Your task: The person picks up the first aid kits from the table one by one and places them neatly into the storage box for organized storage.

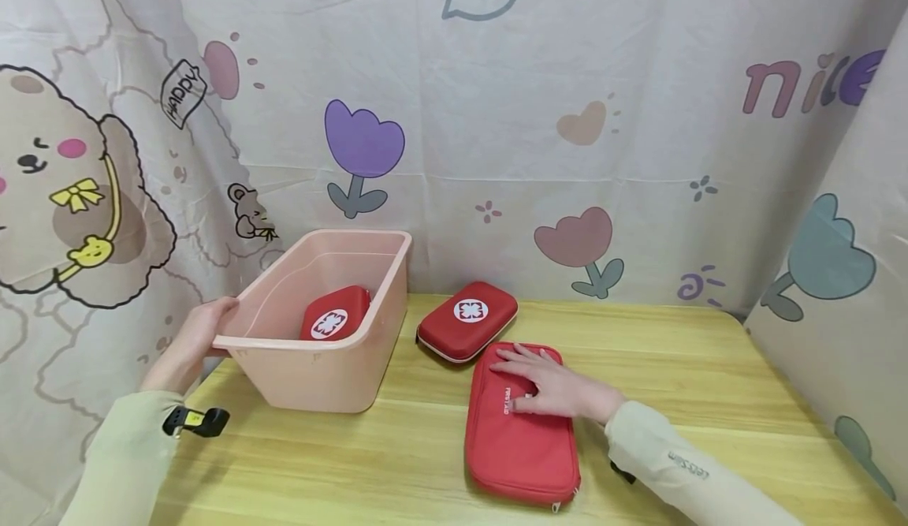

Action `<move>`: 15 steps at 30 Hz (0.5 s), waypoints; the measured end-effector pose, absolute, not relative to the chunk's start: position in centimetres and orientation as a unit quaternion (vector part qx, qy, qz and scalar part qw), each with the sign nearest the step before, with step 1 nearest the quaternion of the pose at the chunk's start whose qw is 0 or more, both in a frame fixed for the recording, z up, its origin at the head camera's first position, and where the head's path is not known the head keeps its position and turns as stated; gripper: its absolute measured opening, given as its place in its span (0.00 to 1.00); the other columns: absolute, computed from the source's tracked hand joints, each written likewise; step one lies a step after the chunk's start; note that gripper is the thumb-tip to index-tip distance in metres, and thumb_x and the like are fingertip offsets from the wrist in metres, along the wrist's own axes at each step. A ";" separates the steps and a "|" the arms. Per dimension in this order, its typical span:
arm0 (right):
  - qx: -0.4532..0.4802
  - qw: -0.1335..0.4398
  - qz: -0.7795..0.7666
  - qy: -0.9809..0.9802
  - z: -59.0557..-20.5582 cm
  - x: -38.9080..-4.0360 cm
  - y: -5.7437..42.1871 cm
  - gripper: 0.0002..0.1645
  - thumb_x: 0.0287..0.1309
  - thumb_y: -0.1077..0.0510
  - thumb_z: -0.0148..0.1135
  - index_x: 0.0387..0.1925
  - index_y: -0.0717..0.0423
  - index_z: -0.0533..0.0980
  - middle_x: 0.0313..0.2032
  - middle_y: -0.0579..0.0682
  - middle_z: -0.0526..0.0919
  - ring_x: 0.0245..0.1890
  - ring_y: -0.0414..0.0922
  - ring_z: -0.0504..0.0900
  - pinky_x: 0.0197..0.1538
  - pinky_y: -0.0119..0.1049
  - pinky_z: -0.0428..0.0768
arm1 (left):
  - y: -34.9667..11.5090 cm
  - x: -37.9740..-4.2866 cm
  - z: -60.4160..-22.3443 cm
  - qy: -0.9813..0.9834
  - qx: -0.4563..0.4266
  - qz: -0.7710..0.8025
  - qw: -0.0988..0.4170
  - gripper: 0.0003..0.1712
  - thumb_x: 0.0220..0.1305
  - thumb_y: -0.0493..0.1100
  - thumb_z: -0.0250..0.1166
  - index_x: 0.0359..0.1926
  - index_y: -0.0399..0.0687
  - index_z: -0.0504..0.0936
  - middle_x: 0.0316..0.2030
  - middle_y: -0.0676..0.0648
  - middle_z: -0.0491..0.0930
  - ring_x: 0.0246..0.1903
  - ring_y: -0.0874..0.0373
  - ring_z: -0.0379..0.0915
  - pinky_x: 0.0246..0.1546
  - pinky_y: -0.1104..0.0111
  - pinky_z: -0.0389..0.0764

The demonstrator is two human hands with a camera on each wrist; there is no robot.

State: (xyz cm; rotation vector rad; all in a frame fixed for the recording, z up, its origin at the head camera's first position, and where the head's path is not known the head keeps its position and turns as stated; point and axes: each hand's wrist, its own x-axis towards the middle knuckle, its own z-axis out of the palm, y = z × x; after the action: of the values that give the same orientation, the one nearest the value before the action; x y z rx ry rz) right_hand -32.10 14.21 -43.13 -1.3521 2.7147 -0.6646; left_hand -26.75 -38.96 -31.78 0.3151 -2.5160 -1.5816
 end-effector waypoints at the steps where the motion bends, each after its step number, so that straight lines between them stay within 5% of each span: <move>1: -0.433 0.016 -0.219 0.874 -42.9 -32.0 14.2 0.39 0.62 0.38 0.59 0.71 0.46 0.66 0.73 0.50 0.59 0.72 0.61 0.50 0.65 0.67 0.55 | -38.9 -26.8 -31.8 -0.841 0.105 -0.525 0.073 0.34 0.75 0.53 0.38 0.64 0.24 0.59 0.53 0.28 0.65 0.37 0.53 0.72 0.29 0.62 0.83; 6: -0.368 -0.016 -0.254 0.894 -41.5 -31.0 14.4 0.39 0.63 0.39 0.61 0.72 0.46 0.64 0.72 0.51 0.61 0.72 0.58 0.55 0.65 0.65 0.59 | -39.0 -26.9 -31.8 -0.847 0.105 -0.517 0.069 0.34 0.75 0.53 0.37 0.65 0.24 0.59 0.54 0.27 0.65 0.38 0.52 0.73 0.29 0.63 0.83; 12: -0.234 -0.073 -0.236 0.941 -40.2 -28.3 14.5 0.42 0.63 0.45 0.64 0.70 0.62 0.62 0.66 0.62 0.68 0.64 0.63 0.66 0.63 0.62 0.65 | -39.0 -26.9 -31.7 -0.845 0.105 -0.520 0.068 0.34 0.75 0.52 0.38 0.65 0.24 0.59 0.53 0.27 0.65 0.36 0.55 0.73 0.30 0.61 0.83; 15: -0.166 -0.065 -0.201 0.963 -40.1 -26.9 14.6 0.47 0.63 0.41 0.61 0.69 0.70 0.59 0.61 0.68 0.71 0.59 0.67 0.69 0.60 0.62 0.68 | -39.1 -26.8 -31.7 -0.845 0.102 -0.520 0.065 0.35 0.75 0.53 0.37 0.64 0.24 0.59 0.52 0.28 0.66 0.34 0.57 0.73 0.30 0.62 0.83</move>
State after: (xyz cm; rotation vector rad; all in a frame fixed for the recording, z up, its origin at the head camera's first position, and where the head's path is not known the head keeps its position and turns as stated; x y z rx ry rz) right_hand -26.91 14.61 -40.11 -0.5432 3.1581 -0.6606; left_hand -26.81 -39.09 -31.68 0.3082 -2.5509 -1.5705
